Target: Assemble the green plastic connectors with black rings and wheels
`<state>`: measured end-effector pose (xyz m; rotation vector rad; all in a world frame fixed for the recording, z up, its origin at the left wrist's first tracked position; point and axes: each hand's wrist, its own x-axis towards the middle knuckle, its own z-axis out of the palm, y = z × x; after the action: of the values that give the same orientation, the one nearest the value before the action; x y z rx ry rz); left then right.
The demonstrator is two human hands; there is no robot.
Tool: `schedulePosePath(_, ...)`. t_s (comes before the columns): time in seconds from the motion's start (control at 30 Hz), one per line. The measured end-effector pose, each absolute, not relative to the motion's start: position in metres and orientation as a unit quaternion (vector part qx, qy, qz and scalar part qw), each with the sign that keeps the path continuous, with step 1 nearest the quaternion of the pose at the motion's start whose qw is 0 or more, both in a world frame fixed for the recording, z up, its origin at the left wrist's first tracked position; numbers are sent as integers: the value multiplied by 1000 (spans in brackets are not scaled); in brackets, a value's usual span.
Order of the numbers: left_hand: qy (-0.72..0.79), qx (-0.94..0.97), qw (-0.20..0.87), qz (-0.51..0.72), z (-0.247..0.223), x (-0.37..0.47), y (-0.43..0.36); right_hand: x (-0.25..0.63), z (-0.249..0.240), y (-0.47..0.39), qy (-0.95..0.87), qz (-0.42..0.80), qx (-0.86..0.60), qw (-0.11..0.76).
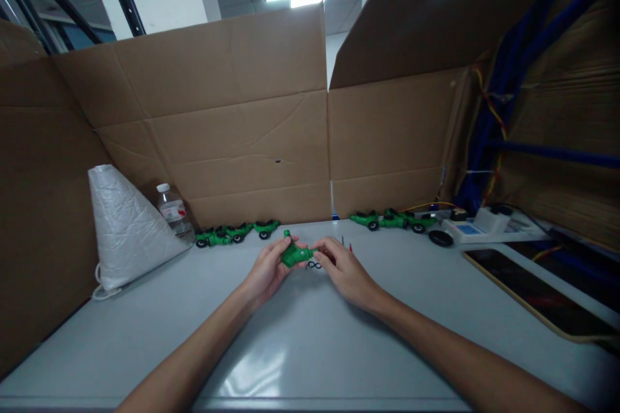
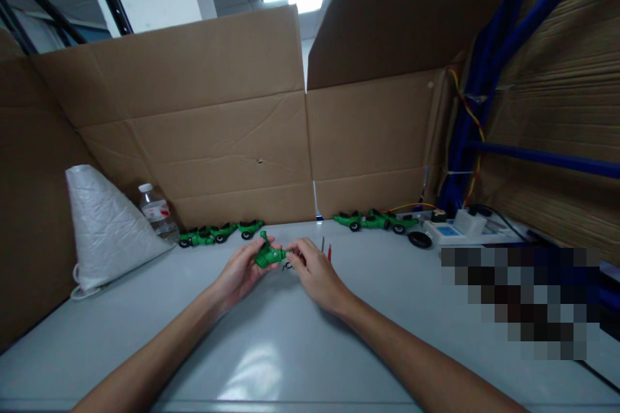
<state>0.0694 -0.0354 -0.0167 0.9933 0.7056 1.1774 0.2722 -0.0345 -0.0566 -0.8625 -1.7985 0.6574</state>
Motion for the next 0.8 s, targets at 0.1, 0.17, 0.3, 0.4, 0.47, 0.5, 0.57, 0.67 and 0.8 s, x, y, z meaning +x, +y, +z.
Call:
schedulePosePath(0.1,315,445,656,523,-16,68,-34,277,-56,-32,-752,241,-362,496)
schedulePosePath(0.17,317,452,633,543,-16,65,-28,280,-57,-30,-753,200,-381,498)
schedulePosePath(0.3,305,454,570,613,-16,51,-14,284,-59,-26,-789,97,-430,427)
schedulePosePath(0.4,305,463,558,618,-15,41,-8,285,-59,-27,-831,35,-435,344)
schedulePosePath(0.47,306,466,553,619,-13,37,-8,285,-59,-29,-852,8,-429,301)
schedulePosePath(0.5,305,467,550,621,-12,37,-9,285,-60,-30,-860,-3,-425,283)
schedulePosePath(0.57,302,467,547,625,-10,37,-10,286,-61,-31,-872,-19,-416,256)
schedulePosePath(0.67,302,464,548,627,-9,39,-12,287,-65,-30,-879,-33,-412,238)
schedulePosePath(0.8,318,461,548,621,-13,43,-13,289,-69,-29,-876,-40,-421,233)
